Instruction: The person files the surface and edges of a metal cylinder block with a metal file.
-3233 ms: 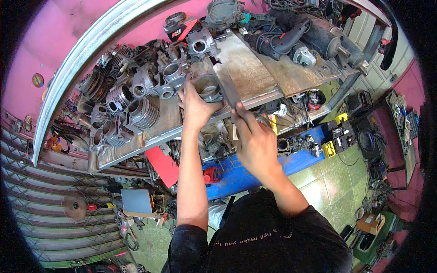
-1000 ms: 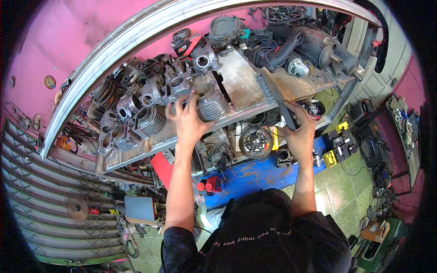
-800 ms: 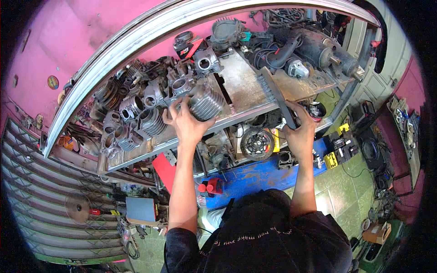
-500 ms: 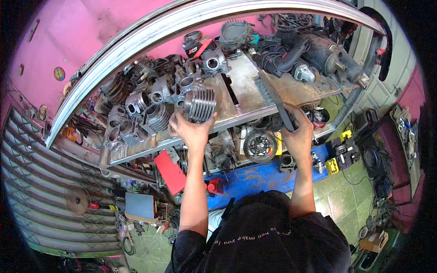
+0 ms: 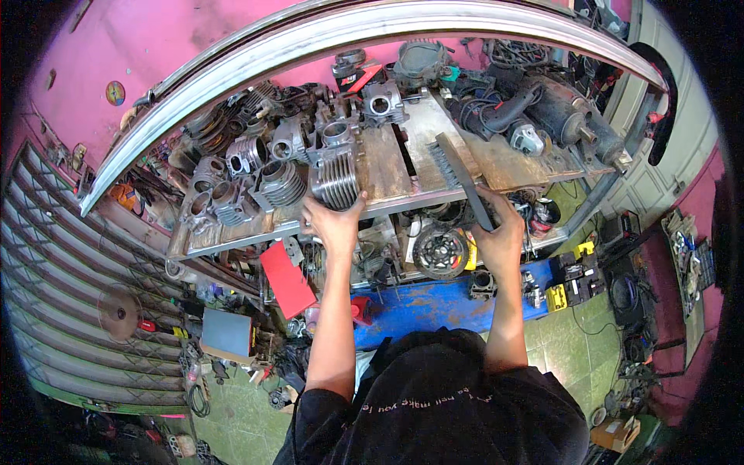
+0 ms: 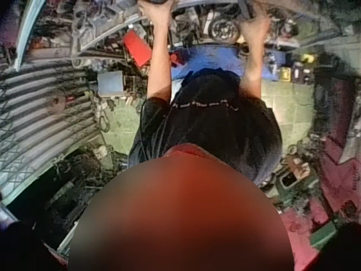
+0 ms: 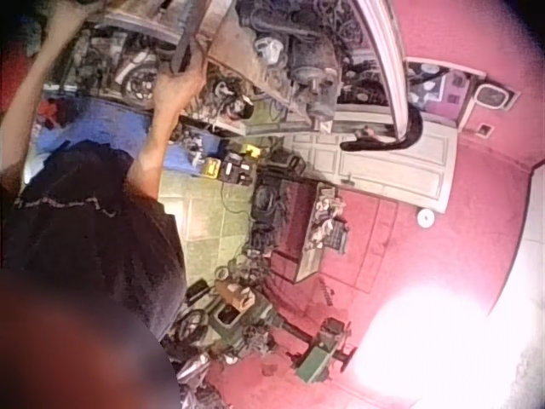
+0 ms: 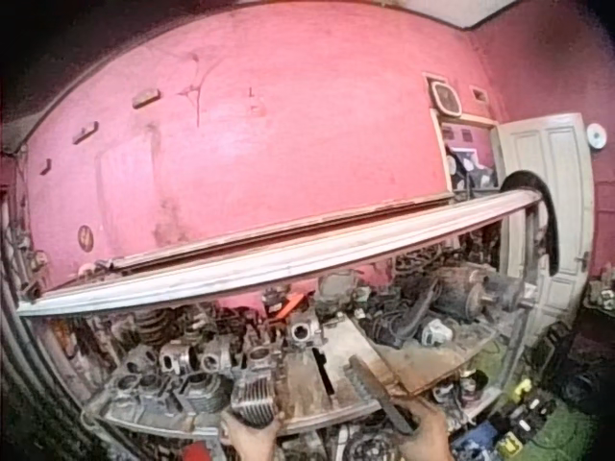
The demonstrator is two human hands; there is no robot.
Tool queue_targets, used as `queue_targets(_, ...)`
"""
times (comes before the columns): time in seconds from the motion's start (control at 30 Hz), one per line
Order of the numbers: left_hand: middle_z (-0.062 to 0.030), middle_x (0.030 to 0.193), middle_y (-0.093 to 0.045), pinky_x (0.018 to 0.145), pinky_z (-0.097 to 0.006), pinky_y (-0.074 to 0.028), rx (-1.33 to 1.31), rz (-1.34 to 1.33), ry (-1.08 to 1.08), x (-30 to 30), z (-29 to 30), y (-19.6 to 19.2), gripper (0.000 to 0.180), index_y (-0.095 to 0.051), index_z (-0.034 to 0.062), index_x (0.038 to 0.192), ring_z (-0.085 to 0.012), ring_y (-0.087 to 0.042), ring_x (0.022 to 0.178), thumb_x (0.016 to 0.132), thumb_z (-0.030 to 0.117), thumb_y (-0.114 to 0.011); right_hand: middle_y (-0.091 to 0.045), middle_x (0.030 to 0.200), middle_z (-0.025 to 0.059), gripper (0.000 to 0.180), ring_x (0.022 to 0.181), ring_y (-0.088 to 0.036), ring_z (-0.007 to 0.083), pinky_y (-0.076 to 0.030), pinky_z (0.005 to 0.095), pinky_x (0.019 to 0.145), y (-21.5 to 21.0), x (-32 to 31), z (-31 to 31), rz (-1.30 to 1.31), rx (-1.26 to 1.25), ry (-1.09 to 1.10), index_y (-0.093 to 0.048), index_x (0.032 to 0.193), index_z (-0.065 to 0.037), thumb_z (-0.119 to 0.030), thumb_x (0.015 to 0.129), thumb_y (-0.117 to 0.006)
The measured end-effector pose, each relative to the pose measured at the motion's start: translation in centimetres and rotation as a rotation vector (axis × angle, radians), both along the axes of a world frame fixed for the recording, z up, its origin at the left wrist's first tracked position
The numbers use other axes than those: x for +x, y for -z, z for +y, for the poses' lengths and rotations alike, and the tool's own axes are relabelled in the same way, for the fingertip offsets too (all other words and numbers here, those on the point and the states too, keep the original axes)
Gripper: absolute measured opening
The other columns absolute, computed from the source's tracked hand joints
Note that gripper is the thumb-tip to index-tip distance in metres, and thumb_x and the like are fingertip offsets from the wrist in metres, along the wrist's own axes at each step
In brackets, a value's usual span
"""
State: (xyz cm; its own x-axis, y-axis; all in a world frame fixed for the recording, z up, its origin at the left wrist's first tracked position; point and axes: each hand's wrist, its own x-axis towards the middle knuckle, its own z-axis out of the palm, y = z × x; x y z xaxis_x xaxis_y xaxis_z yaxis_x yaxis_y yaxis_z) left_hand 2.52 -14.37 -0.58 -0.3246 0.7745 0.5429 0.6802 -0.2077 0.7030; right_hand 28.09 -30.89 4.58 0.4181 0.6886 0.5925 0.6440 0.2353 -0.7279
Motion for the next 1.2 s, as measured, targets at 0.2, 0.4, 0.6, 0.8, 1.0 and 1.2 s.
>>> queue_targets(0.2, -0.0264, 0.15, -0.052, 0.12, -0.073, -0.015, -0.105, -0.081, 0.081, 0.1, 0.1, -1.4, 0.124, -0.035, -0.0007, 0.157, -0.0467, -0.042, 0.143, 0.064, 0.048, -0.1, -0.075, 0.123, 0.0219, 0.058, 0.116, -0.073, 0.0385, -0.055, 0.0409, 0.103, 0.3, 0.4, -0.5, 0.029, -0.036, -0.012, -0.072, 0.127, 0.0, 0.01, 0.07, -0.069)
queue_targets(0.4, -0.0181, 0.164, -0.045, 0.12, -0.074, -0.019, -0.149, -0.016, 0.187, -1.5, 0.4, -2.9, 0.131, -0.031, 0.0099, 0.165, -0.0489, -0.035, 0.149, 0.061, 0.047, -0.102, -0.079, 0.114, 0.0183, 0.059, 0.098, -0.076, 0.0241, -0.058, 0.0355, 0.09, 1.0, 0.4, -0.7, 0.229, -0.19, -0.082, -0.072, 0.131, 0.0, 0.005, 0.073, -0.072)
queue_targets(0.6, -0.0131, 0.164, -0.047, 0.123, -0.07, -0.02, -0.159, 0.177, 0.388, -4.7, 2.0, -3.6, 0.13, -0.041, 0.0127, 0.162, -0.0468, -0.035, 0.15, 0.053, 0.045, -0.104, -0.079, 0.111, 0.0149, 0.054, 0.098, -0.074, 0.0188, -0.056, 0.0334, 0.091, 1.8, -0.7, -0.7, 0.399, -0.252, -0.283, -0.074, 0.129, 0.001, 0.003, 0.075, -0.075)
queue_targets(0.8, -0.016, 0.157, -0.052, 0.123, -0.069, -0.021, -0.242, 0.232, 0.391, -5.1, 1.8, -4.7, 0.127, -0.043, 0.0087, 0.158, -0.0453, -0.037, 0.148, 0.053, 0.044, -0.104, -0.079, 0.111, 0.0149, 0.052, 0.107, -0.073, 0.0194, -0.052, 0.0338, 0.102, 3.8, -0.9, -0.8, 0.395, -0.172, -0.359, -0.073, 0.128, 0.002, 0.002, 0.077, -0.074)
queue_targets(1.0, -0.0201, 0.152, -0.054, 0.119, -0.073, -0.023, -0.265, 0.251, 0.365, -4.9, 1.5, -4.2, 0.129, -0.04, 0.0063, 0.156, -0.0454, -0.043, 0.144, 0.053, 0.049, -0.105, -0.079, 0.108, 0.0132, 0.053, 0.096, -0.074, 0.0194, -0.057, 0.0325, 0.089, 1.3, -2.5, -0.4, 0.366, -0.204, -0.322, -0.073, 0.127, 0.001, 0.004, 0.075, -0.074)
queue_targets(1.2, -0.0217, 0.149, -0.055, 0.116, -0.078, -0.023, -0.266, 0.252, 0.31, -3.2, 1.7, -4.8, 0.123, -0.041, 0.0052, 0.152, -0.0475, -0.044, 0.142, 0.056, 0.049, -0.103, -0.077, 0.113, 0.0161, 0.054, 0.102, -0.074, 0.0254, -0.056, 0.0346, 0.092, -0.9, -5.0, -0.1, 0.164, -0.185, -0.284, -0.073, 0.128, -0.001, 0.004, 0.074, -0.074)
